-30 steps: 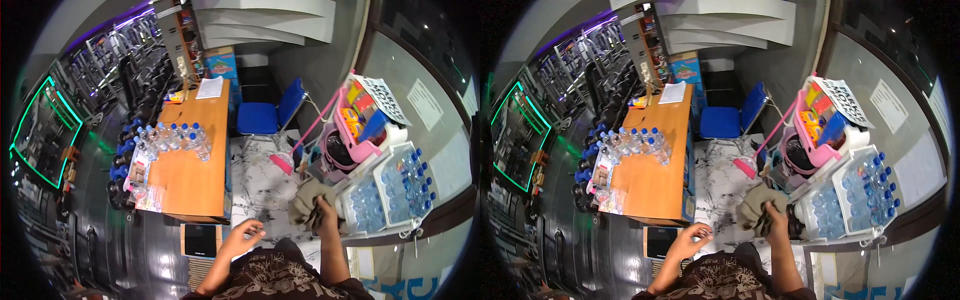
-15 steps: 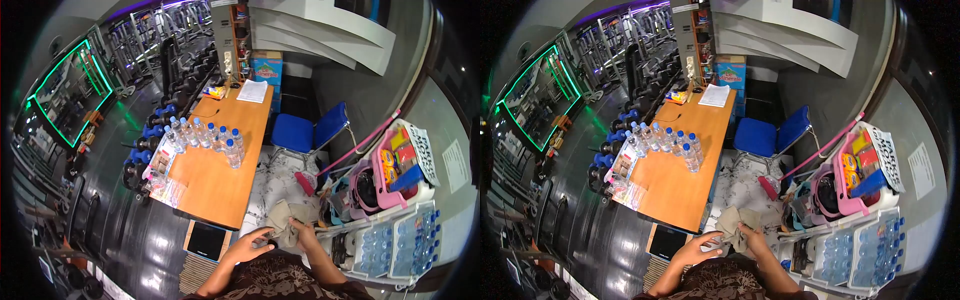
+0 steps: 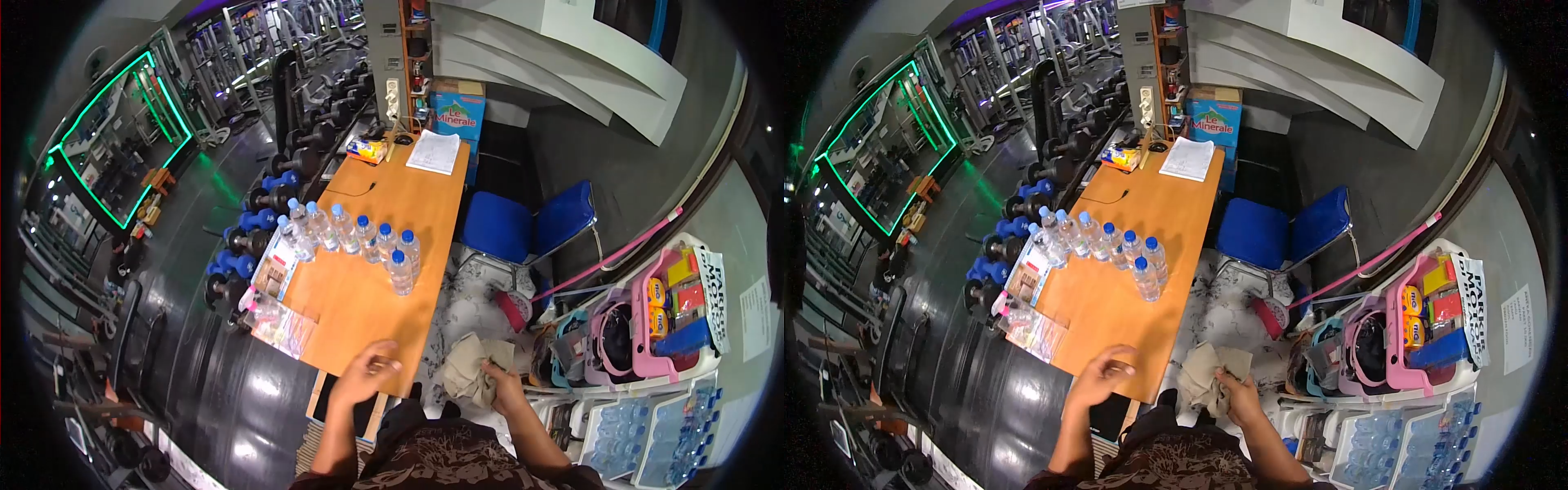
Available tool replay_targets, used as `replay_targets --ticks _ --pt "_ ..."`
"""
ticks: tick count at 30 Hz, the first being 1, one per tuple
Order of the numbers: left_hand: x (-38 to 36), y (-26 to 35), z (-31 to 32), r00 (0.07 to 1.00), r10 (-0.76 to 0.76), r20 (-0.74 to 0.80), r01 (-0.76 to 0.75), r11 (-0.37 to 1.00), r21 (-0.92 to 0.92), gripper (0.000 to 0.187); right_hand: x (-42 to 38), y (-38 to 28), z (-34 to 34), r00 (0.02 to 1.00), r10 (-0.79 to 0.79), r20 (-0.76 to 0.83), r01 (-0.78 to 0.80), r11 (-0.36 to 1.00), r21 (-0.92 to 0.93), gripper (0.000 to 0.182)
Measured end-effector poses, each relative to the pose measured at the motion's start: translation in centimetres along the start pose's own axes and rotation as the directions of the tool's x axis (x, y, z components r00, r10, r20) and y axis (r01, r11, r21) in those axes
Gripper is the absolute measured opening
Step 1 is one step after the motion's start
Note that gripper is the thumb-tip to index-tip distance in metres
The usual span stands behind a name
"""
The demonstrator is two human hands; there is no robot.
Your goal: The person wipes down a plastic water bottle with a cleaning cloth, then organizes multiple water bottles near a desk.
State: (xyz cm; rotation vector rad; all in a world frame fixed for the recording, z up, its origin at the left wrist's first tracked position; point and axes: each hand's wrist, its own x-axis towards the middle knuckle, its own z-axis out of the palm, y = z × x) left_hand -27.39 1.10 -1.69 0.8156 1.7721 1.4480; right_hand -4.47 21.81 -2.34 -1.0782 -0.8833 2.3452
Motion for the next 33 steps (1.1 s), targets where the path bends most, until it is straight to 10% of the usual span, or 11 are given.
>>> replay_targets --ticks 10,14,19,23,33 --pt "17.9 -4.3 -23.1 0.904 0.049 -0.426 0.054 0.972 0.228 0.088 3.5 -1.9 8.4 0.986 -0.158 -0.058 0.157 0.987 -0.02 0.025" --pt "26.4 -8.2 -30.0 0.733 0.376 -0.567 -0.139 0.898 0.417 0.095 4.1 -2.1 9.4 0.977 -0.208 -0.057 0.199 0.972 -0.125 0.027" --pt "29.4 -7.4 -30.4 0.671 0.154 -0.725 0.257 0.869 0.422 0.101 4.9 -0.9 8.2 0.968 -0.193 -0.162 0.169 0.974 -0.15 0.031" --pt "31.5 -10.2 -31.4 0.561 0.373 -0.739 0.191 0.81 0.554 0.1 4.3 -1.4 9.2 0.962 -0.157 -0.222 0.154 0.988 -0.031 0.038" --pt "30.6 -16.6 -30.9 0.491 0.261 -0.831 0.008 0.953 0.304 0.087 4.7 -0.2 9.0 0.961 -0.13 -0.243 0.131 0.991 -0.014 0.039"
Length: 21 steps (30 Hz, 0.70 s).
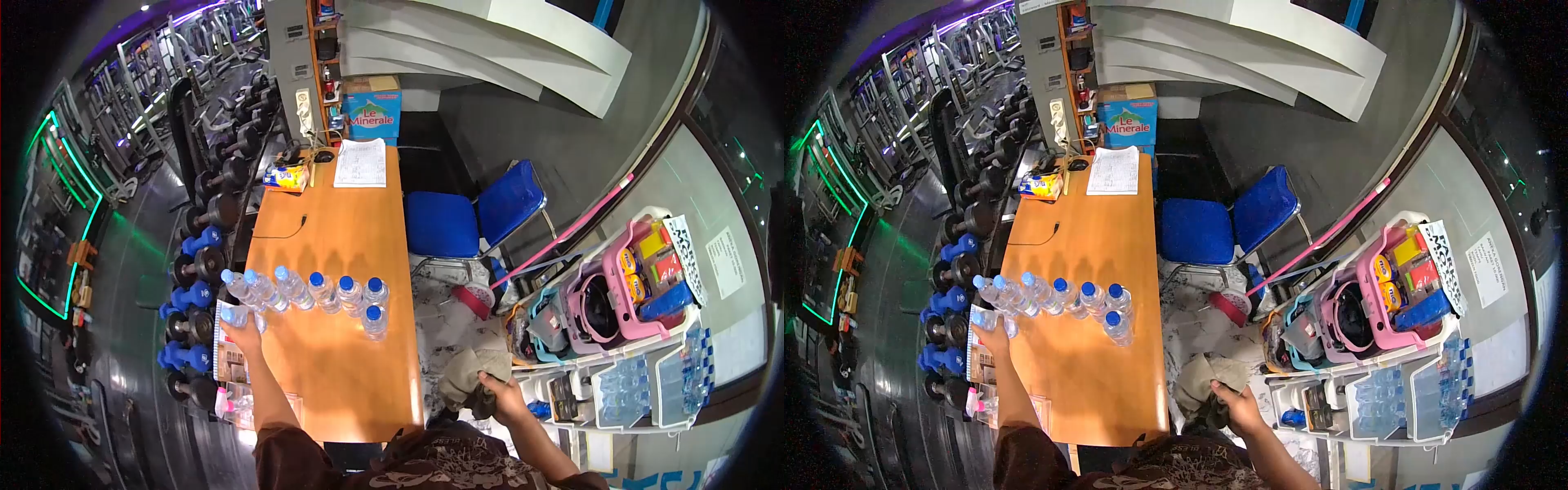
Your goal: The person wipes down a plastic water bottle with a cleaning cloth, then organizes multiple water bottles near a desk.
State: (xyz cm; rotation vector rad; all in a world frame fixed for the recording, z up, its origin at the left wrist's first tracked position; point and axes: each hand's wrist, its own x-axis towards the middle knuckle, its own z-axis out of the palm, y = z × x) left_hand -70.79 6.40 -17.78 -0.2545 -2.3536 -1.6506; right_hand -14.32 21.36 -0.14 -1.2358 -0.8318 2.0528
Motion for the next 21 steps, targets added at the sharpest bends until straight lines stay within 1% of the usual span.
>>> replay_targets --ticks 2,5,7,9,11,12,13,15,17,19,20,21 --pt "-1.6 0.8 -1.2 0.998 -0.059 0.004 0.059 0.996 -0.065 0.088 0.1 0.2 0.0 1.0 0.017 -0.013 -0.018 1.0 -0.011 0.039" --pt "-4.3 2.0 -3.5 0.998 -0.01 -0.064 0.008 0.999 -0.037 0.087 -0.2 0.1 0.7 1.0 0.006 -0.011 -0.006 1.0 -0.009 0.038" --pt "-7.2 7.2 -6.3 1.0 0.015 -0.012 -0.015 0.999 -0.051 0.083 0.0 0.7 0.5 0.999 0.017 -0.029 -0.018 1.0 -0.013 0.034" --pt "-9.2 9.7 -8.7 0.992 0.119 0.046 -0.115 0.991 -0.07 0.085 0.4 1.5 0.7 0.999 0.031 -0.018 -0.031 0.999 -0.032 0.032" --pt "-12.4 12.2 -10.4 0.991 -0.032 0.132 0.072 0.949 -0.306 0.087 0.6 2.3 0.9 0.999 0.048 0.019 -0.047 0.996 -0.07 0.03" --pt "-13.9 13.0 -11.2 0.976 -0.075 0.204 0.156 0.896 -0.417 0.088 1.2 3.2 0.5 0.993 0.058 0.1 -0.048 0.994 -0.096 0.028" --pt "-15.3 14.0 -11.7 0.955 -0.108 0.278 0.243 0.822 -0.515 0.089 1.2 3.5 0.8 0.989 0.093 0.115 -0.083 0.993 -0.088 0.027" --pt "-18.8 16.6 -11.8 0.926 -0.088 0.366 0.33 0.658 -0.677 0.091 1.2 4.4 2.3 0.975 0.163 0.148 -0.153 0.985 -0.076 0.026" --pt "-21.2 20.9 -11.9 0.867 0.054 0.495 0.381 0.568 -0.73 0.089 0.9 5.2 3.8 0.941 0.273 0.202 -0.267 0.962 -0.054 0.027" --pt "-23.5 23.9 -11.8 0.767 0.099 0.634 0.515 0.494 -0.701 0.091 0.0 5.4 5.6 0.888 0.4 0.225 -0.396 0.916 -0.064 0.031" --pt "-24.8 24.2 -11.2 0.751 0.107 0.651 0.524 0.503 -0.687 0.093 -0.5 5.8 6.2 0.85 0.385 0.36 -0.414 0.91 0.002 0.036" --pt "-25.9 25.2 -10.6 0.738 0.135 0.661 0.521 0.509 -0.685 0.095 -0.7 6.5 6.4 0.818 0.415 0.399 -0.465 0.885 0.034 0.037"
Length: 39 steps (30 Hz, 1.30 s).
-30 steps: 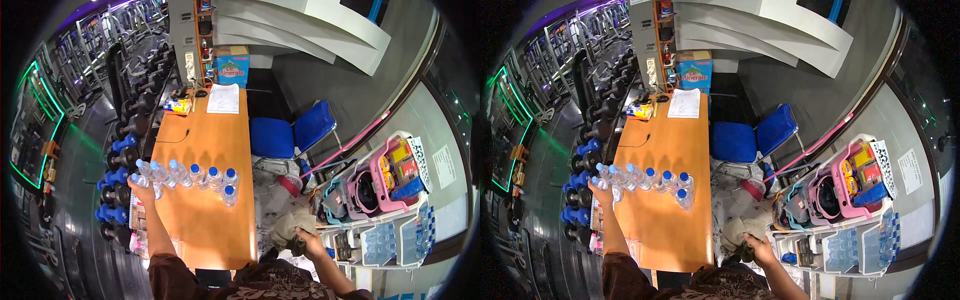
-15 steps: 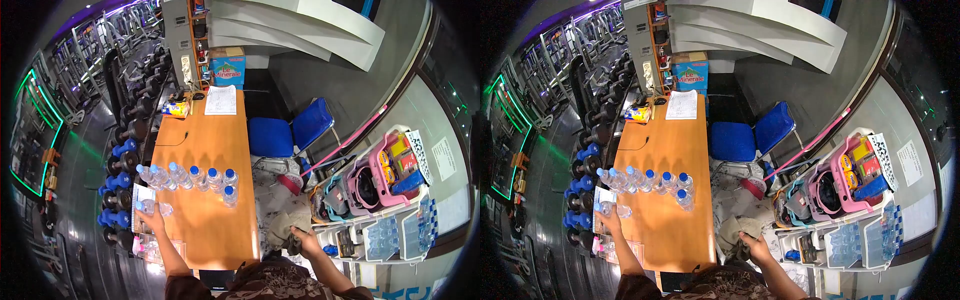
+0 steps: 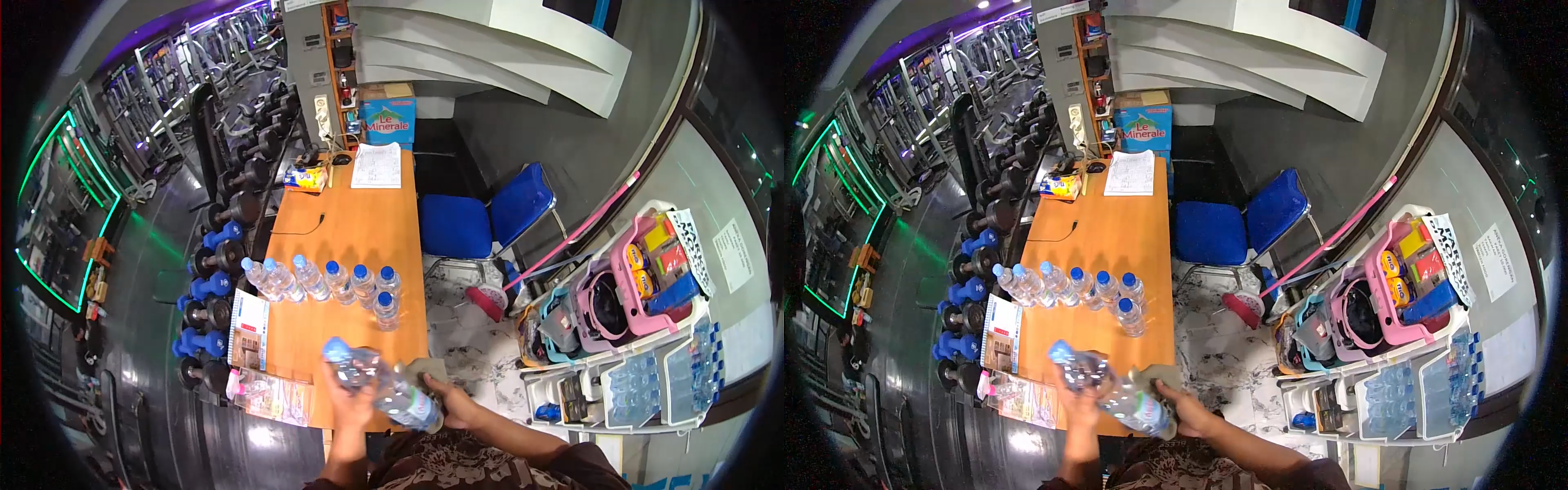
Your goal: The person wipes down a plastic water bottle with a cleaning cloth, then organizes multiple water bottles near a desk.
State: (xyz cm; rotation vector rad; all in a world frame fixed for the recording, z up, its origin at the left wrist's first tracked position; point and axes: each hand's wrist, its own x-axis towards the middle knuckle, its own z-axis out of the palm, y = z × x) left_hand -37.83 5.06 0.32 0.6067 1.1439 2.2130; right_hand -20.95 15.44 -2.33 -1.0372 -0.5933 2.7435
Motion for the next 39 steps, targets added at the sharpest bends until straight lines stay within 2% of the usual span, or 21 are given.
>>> replay_targets --ticks 2,3,6,7,10,11,14,16,17,20,21,24,25,28,29,31,33,34,36,38,39 --pt "-0.4 -0.1 3.4 0.997 0.016 0.079 -0.017 1.0 0.014 0.101 0.5 1.1 -0.1 0.993 0.074 0.087 -0.082 0.992 0.094 0.039" --pt "-1.1 -0.1 4.0 0.995 -0.036 0.097 0.029 0.997 0.071 0.1 0.1 1.2 0.2 0.995 0.035 0.092 -0.046 0.991 0.127 0.04" --pt "-2.0 -0.3 4.9 0.935 -0.042 0.352 -0.048 0.969 0.243 0.098 -0.6 1.2 0.1 0.992 -0.102 0.067 0.099 0.994 0.048 0.041" --pt "-2.5 -1.3 4.4 0.926 -0.132 0.354 0.016 0.95 0.312 0.096 -0.8 1.2 0.4 0.982 -0.185 0.033 0.183 0.981 0.06 0.04" --pt "-2.3 -1.5 5.2 0.931 -0.068 0.357 0.019 0.99 0.14 0.094 -2.3 -1.3 1.5 0.895 -0.445 0.038 0.408 0.78 -0.474 0.035" --pt "-2.2 -1.8 5.3 0.942 -0.031 0.333 -0.015 0.991 0.134 0.09 -2.7 -2.3 1.5 0.845 -0.531 0.06 0.451 0.649 -0.613 0.032" --pt "-1.9 -1.7 5.0 0.909 -0.019 0.417 -0.032 0.993 0.115 0.086 -4.2 -6.5 1.2 0.643 -0.765 0.033 0.567 0.446 -0.693 0.03" --pt "-1.9 -1.7 5.0 0.886 -0.101 0.452 0.062 0.993 0.1 0.084 -6.5 -9.6 4.0 0.385 -0.914 0.131 0.655 0.17 -0.736 0.028" --pt "-2.0 -1.7 5.0 0.871 -0.142 0.47 0.11 0.989 0.094 0.084 -7.3 -10.3 4.3 0.433 -0.892 0.131 0.681 0.228 -0.696 0.026" --pt "-2.4 -1.6 6.6 0.851 -0.204 0.484 0.106 0.969 0.223 0.087 -8.5 -11.3 7.3 0.237 -0.871 0.43 0.723 -0.137 -0.677 0.03" --pt "-2.2 -0.7 7.7 0.842 -0.212 0.497 0.062 0.952 0.301 0.092 -8.2 -10.7 6.6 0.311 -0.814 0.491 0.717 -0.138 -0.683 0.037" --pt "-2.2 -1.4 7.5 0.842 -0.149 0.519 -0.008 0.958 0.288 0.092 -7.2 -8.9 6.6 0.331 -0.766 0.551 0.731 -0.16 -0.663 0.038" --pt "-1.9 -0.8 7.9 0.851 -0.128 0.509 0.01 0.973 0.229 0.09 -7.5 -8.8 6.5 0.387 -0.749 0.538 0.711 -0.129 -0.691 0.038" --pt "-1.4 -0.3 6.9 0.795 -0.282 0.538 0.241 0.959 0.147 0.088 -7.4 -8.0 4.8 0.366 -0.723 0.586 0.656 -0.246 -0.713 0.04" --pt "-1.1 -0.2 6.7 0.805 -0.233 0.546 0.136 0.968 0.211 0.089 -7.1 -7.6 3.9 0.321 -0.717 0.619 0.669 -0.29 -0.684 0.041" --pt "-0.9 0.3 7.4 0.833 -0.284 0.475 0.281 0.956 0.078 0.09 -6.6 -7.0 2.1 0.225 -0.693 0.684 0.684 -0.388 -0.618 0.043" --pt "-0.8 0.3 6.9 0.835 -0.355 0.42 0.398 0.917 -0.018 0.088 -7.0 -6.3 1.3 0.237 -0.632 0.738 0.667 -0.447 -0.596 0.043" --pt "-0.4 -0.1 6.3 0.853 -0.315 0.415 0.351 0.936 -0.01 0.087 -7.2 -5.8 1.0 0.244 -0.598 0.763 0.658 -0.476 -0.583 0.043" --pt "0.7 -1.0 5.1 0.884 -0.231 0.405 0.25 0.968 0.008 0.085 -7.3 -5.1 0.3 0.313 -0.616 0.723 0.739 -0.32 -0.593 0.033" --pt "1.0 -0.8 4.7 0.876 -0.262 0.406 0.27 0.962 0.038 0.083 -6.8 -5.1 -1.4 0.352 -0.618 0.703 0.825 -0.151 -0.545 0.027" --pt "1.2 -0.2 5.1 0.865 -0.267 0.424 0.28 0.959 0.033 0.082 -7.3 -4.5 -1.1 0.566 -0.71 0.42 0.717 0.172 -0.675 0.029"
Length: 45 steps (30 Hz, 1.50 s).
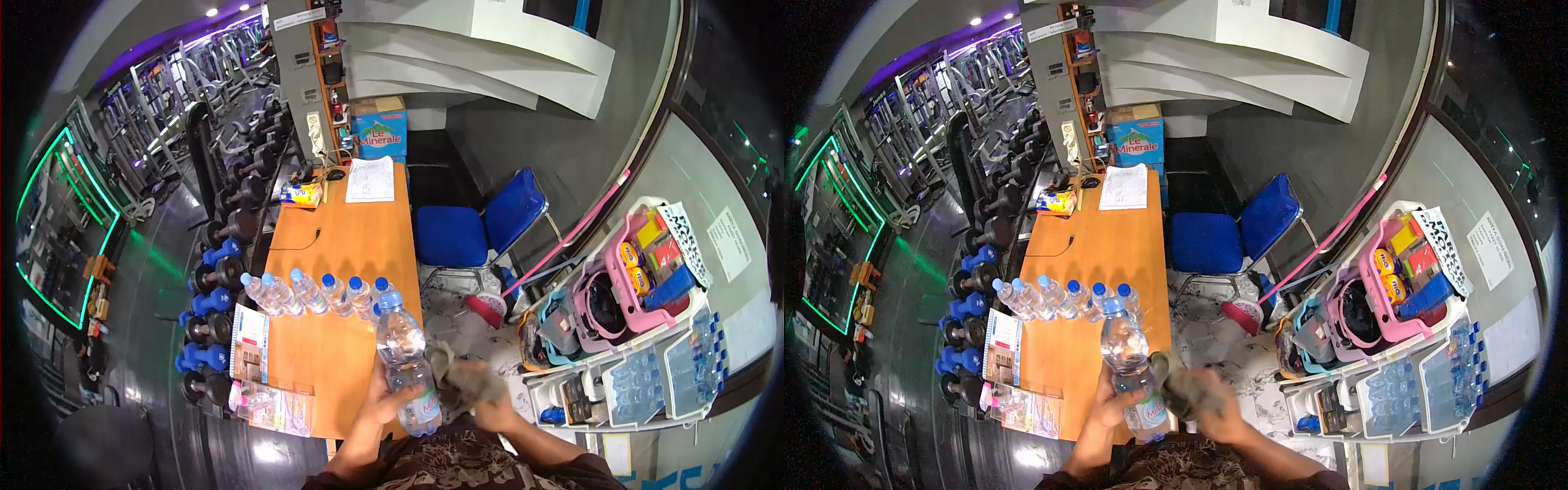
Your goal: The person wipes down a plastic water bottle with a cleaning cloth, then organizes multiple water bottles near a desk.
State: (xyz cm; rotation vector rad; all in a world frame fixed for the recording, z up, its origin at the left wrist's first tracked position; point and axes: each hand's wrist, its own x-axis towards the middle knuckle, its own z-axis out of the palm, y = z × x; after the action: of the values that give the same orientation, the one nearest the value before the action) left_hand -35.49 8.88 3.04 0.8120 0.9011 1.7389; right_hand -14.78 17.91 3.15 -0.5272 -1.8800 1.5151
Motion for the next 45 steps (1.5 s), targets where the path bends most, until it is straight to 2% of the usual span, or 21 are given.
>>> replay_targets --ticks 2,4,7,10,13,14,17,18,20,22,23,24,25,27,31,32,36,38,41,42,45 --pt "0.0 -0.1 0.3 0.998 -0.028 0.057 0.029 0.999 -0.014 0.084 2.2 -2.6 0.5 0.959 0.105 -0.264 -0.034 0.965 0.26 0.036" --pt "-0.1 -0.5 1.2 0.989 -0.073 0.131 0.066 0.996 0.058 0.086 5.1 -4.0 -0.4 0.948 0.009 -0.318 0.063 0.975 0.215 0.042" --pt "0.0 -0.4 3.4 0.987 -0.082 0.14 0.07 0.994 0.087 0.089 7.0 -4.7 -1.0 0.96 -0.262 -0.102 0.253 0.963 -0.091 0.048" --pt "0.6 -1.2 3.0 0.992 -0.007 0.124 0.009 1.0 -0.014 0.088 6.3 -5.6 1.4 0.98 -0.163 -0.113 0.158 0.986 -0.052 0.045" --pt "0.5 -0.2 1.5 0.996 -0.084 0.006 0.083 0.975 -0.208 0.085 4.6 -3.0 1.2 0.929 -0.352 0.113 0.369 0.885 -0.284 0.042" --pt "0.6 0.2 1.1 0.98 -0.162 -0.116 0.136 0.97 -0.203 0.08 3.1 -2.2 1.4 0.922 -0.361 0.142 0.387 0.888 -0.249 0.04" --pt "1.3 0.9 0.5 0.996 -0.051 -0.076 0.034 0.977 -0.213 0.073 1.5 -0.8 1.2 0.953 -0.231 0.195 0.26 0.956 -0.137 0.038" --pt "1.2 1.0 0.4 0.998 -0.016 -0.066 0.002 0.976 -0.216 0.071 1.9 -1.7 0.8 0.955 -0.256 0.149 0.279 0.946 -0.165 0.035" --pt "0.7 0.7 0.7 0.997 -0.078 -0.017 0.073 0.977 -0.203 0.069 1.7 -0.6 -0.2 0.983 -0.032 -0.179 0.035 0.999 0.016 0.032" --pt "0.0 0.1 1.6 0.992 -0.122 -0.004 0.121 0.987 -0.105 0.069 2.5 -1.2 -0.8 0.898 0.211 -0.387 -0.135 0.968 0.213 0.028" --pt "0.1 0.0 2.0 0.989 -0.102 0.107 0.112 0.989 -0.093 0.076 3.8 -2.8 -1.4 0.839 0.315 -0.443 -0.195 0.935 0.297 0.026" --pt "0.0 -0.8 2.2 0.985 -0.086 0.148 0.096 0.994 -0.056 0.081 4.9 -4.4 -1.2 0.861 0.198 -0.469 -0.06 0.954 0.292 0.031" --pt "0.0 -1.5 2.5 0.979 -0.072 0.189 0.077 0.997 -0.019 0.086 5.9 -5.7 -1.5 0.925 -0.036 -0.379 0.057 0.997 0.045 0.035" --pt "0.2 -1.0 4.2 0.982 -0.076 0.175 0.074 0.997 0.021 0.09 7.1 -7.3 -1.8 0.913 -0.406 -0.031 0.364 0.849 -0.383 0.042" --pt "0.7 -0.8 4.6 0.992 0.051 0.116 -0.044 0.997 -0.065 0.096 5.5 -6.1 0.4 0.915 -0.402 -0.033 0.385 0.895 -0.223 0.047" --pt "0.5 -0.2 4.5 0.991 0.036 0.126 -0.036 0.999 -0.005 0.093 4.9 -6.0 0.1 0.92 -0.392 0.006 0.383 0.896 -0.226 0.047" --pt "0.2 -0.2 2.7 0.984 -0.119 -0.132 0.09 0.974 -0.208 0.08 1.8 -5.4 -0.6 0.927 -0.306 0.215 0.348 0.917 -0.195 0.044" --pt "0.7 0.6 1.9 0.988 -0.102 -0.117 0.086 0.988 -0.128 0.08 1.1 -5.3 -0.7 0.918 -0.275 0.287 0.329 0.93 -0.163 0.045" --pt "1.3 1.1 2.3 0.999 -0.049 -0.012 0.048 0.996 -0.081 0.079 1.6 -5.5 -2.6 0.97 -0.22 0.1 0.223 0.974 -0.024 0.05" --pt "1.5 1.3 2.8 0.999 -0.023 0.041 0.026 0.996 -0.08 0.079 1.6 -7.2 -1.6 0.988 0.139 -0.071 -0.081 0.849 0.523 0.053" --pt "1.5 0.6 3.8 0.989 -0.026 0.148 0.018 0.998 0.055 0.087 4.8 -8.1 -2.4 0.915 -0.104 -0.389 0.225 0.933 0.281 0.049"
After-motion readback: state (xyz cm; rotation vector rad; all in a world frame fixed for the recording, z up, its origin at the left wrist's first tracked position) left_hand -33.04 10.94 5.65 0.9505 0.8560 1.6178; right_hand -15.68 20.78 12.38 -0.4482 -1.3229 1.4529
